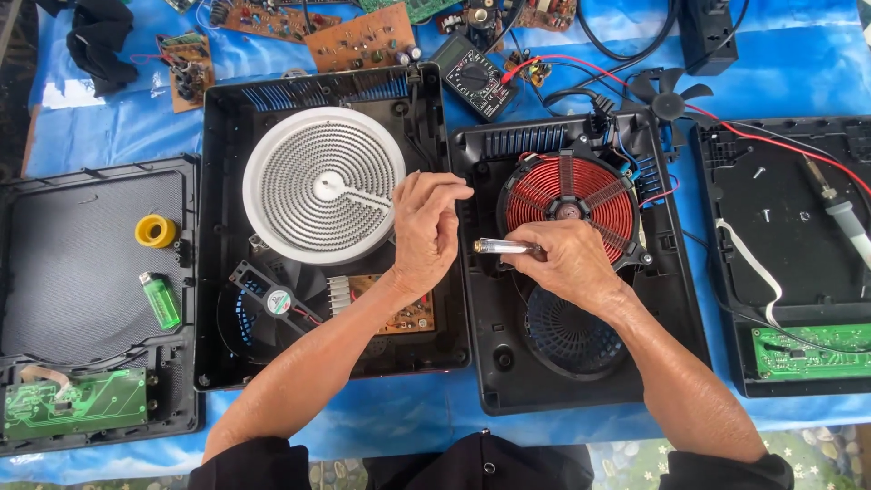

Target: Repairing an induction cooker by soldering wire connections and adjusting internal electronic components.

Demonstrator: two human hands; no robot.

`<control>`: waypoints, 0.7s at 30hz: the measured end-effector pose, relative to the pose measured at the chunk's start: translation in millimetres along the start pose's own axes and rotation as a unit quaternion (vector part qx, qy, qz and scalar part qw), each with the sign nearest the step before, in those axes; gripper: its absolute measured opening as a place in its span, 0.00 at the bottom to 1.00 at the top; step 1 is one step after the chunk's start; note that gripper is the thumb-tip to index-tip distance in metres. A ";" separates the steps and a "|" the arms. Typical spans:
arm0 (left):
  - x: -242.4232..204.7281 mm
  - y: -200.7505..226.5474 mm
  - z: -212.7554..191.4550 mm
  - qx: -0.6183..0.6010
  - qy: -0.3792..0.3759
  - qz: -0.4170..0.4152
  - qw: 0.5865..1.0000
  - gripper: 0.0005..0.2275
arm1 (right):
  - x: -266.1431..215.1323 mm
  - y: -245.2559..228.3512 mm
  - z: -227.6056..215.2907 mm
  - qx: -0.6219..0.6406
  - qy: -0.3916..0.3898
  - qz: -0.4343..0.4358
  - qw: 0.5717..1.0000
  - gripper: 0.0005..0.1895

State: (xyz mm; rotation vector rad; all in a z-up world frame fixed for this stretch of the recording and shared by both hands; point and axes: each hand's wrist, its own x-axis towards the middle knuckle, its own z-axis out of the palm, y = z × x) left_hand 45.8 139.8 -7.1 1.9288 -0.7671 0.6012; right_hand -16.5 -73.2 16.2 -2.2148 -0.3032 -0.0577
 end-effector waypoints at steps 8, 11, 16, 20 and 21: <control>-4.3 0.8 1.4 0.020 -0.021 0.010 1.000 0.17 | -6.3 3.6 2.2 -0.052 -0.011 -0.034 0.998 0.04; -5.6 -1.3 3.6 0.020 -0.019 0.016 0.999 0.17 | -7.5 0.2 6.8 -0.075 -0.006 -0.056 0.996 0.04; -6.9 -1.8 4.0 0.031 -0.026 0.015 0.999 0.16 | -9.9 2.4 5.6 -0.086 -0.007 -0.062 0.994 0.03; -6.7 0.0 1.3 0.048 -0.027 0.018 0.998 0.15 | -10.7 3.8 10.3 -0.125 -0.025 -0.058 0.990 0.02; -7.7 -1.0 0.9 0.056 -0.024 0.017 0.998 0.15 | -9.9 1.6 10.9 -0.121 -0.028 -0.064 0.990 0.02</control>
